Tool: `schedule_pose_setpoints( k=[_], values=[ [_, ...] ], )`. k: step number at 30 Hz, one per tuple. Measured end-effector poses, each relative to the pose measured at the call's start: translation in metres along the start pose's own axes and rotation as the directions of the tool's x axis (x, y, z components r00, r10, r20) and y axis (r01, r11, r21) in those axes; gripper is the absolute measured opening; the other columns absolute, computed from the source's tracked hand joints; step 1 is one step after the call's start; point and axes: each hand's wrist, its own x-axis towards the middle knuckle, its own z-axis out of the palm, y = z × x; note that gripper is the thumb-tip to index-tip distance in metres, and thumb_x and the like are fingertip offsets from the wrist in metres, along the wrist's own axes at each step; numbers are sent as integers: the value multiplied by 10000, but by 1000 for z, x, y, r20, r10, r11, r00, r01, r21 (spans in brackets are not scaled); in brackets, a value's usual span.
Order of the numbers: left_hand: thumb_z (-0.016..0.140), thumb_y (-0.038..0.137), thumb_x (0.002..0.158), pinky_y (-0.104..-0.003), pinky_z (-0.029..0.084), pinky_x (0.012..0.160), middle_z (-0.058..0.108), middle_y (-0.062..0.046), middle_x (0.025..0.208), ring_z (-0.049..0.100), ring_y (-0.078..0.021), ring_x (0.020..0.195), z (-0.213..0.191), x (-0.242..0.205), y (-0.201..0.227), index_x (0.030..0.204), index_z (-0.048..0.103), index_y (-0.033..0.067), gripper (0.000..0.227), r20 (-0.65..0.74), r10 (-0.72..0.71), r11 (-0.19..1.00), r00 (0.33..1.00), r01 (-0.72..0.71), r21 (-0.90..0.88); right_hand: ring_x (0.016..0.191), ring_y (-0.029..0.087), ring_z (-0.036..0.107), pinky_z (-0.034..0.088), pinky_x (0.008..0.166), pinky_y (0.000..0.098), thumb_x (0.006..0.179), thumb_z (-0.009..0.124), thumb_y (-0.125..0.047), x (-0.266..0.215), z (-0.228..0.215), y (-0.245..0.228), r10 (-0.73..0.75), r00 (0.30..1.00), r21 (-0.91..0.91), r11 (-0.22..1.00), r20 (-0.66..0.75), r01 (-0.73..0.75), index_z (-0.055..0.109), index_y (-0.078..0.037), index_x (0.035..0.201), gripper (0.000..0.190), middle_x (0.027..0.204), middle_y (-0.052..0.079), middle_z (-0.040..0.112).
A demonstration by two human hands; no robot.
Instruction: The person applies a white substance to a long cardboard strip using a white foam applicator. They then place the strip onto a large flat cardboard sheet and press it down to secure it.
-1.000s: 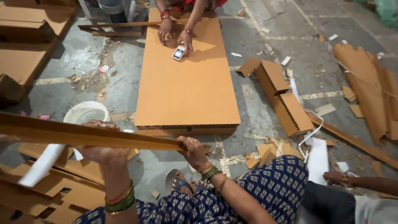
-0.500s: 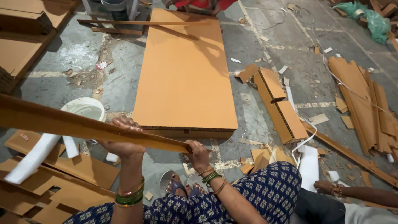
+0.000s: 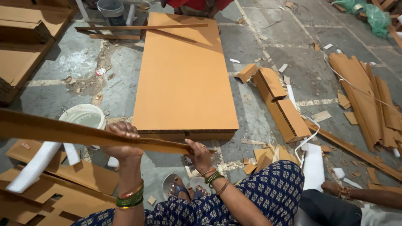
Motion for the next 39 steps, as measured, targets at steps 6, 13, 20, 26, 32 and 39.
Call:
schedule_pose_setpoints(
  k=[6, 13, 20, 26, 32, 39],
  values=[
    [319, 710, 1055, -410, 564, 604, 595, -98, 810, 609, -255, 636, -13, 7, 22, 871, 615, 74, 725, -165, -35, 999, 986, 36, 2, 879, 301, 678, 536, 811, 438, 759, 838, -197, 5, -3, -17, -54, 998, -10, 998, 25, 54, 627, -161, 1277, 561, 905, 78, 686],
    [279, 899, 878, -389, 547, 597, 546, -99, 707, 555, -251, 581, -54, 26, 77, 757, 562, 66, 888, -133, 47, 999, 990, -49, -9, 865, 296, 672, 522, 786, 433, 786, 845, -240, 4, 1, -28, -88, 991, 49, 995, 105, 83, 612, -142, 1302, 575, 879, 75, 678],
    [281, 803, 947, -343, 513, 566, 532, -125, 661, 544, -233, 566, -61, 23, 76, 732, 585, 11, 875, -36, 83, 993, 996, -86, -78, 853, 265, 683, 537, 798, 411, 835, 826, -251, -9, 15, -9, -61, 988, 47, 997, 144, 54, 626, -141, 1248, 472, 879, 55, 685],
    [330, 672, 1138, -286, 455, 422, 552, -103, 573, 539, -191, 442, -48, 19, 56, 663, 583, 44, 827, 6, 79, 994, 997, -79, -72, 823, 259, 681, 542, 790, 410, 826, 828, -197, -7, 15, 4, -10, 996, -4, 1000, 92, 10, 656, -152, 1166, 384, 862, 52, 681],
    [378, 621, 1163, -268, 423, 398, 503, -67, 511, 490, -175, 402, -35, 15, 36, 621, 566, 75, 792, 73, 121, 989, 990, -114, -92, 825, 309, 661, 521, 751, 443, 734, 849, -168, -2, 3, 7, -27, 1000, -24, 999, 12, 27, 662, -147, 1075, 390, 859, 76, 664],
    [447, 460, 1112, -334, 579, 638, 627, -83, 784, 626, -200, 673, 8, 6, 48, 1000, 661, 76, 453, -141, 83, 984, 987, -59, 166, 869, 289, 692, 549, 773, 427, 805, 832, -196, -12, 18, 19, 82, 992, 18, 996, 99, -84, 643, -138, 1028, 298, 895, 62, 696]
  ],
)
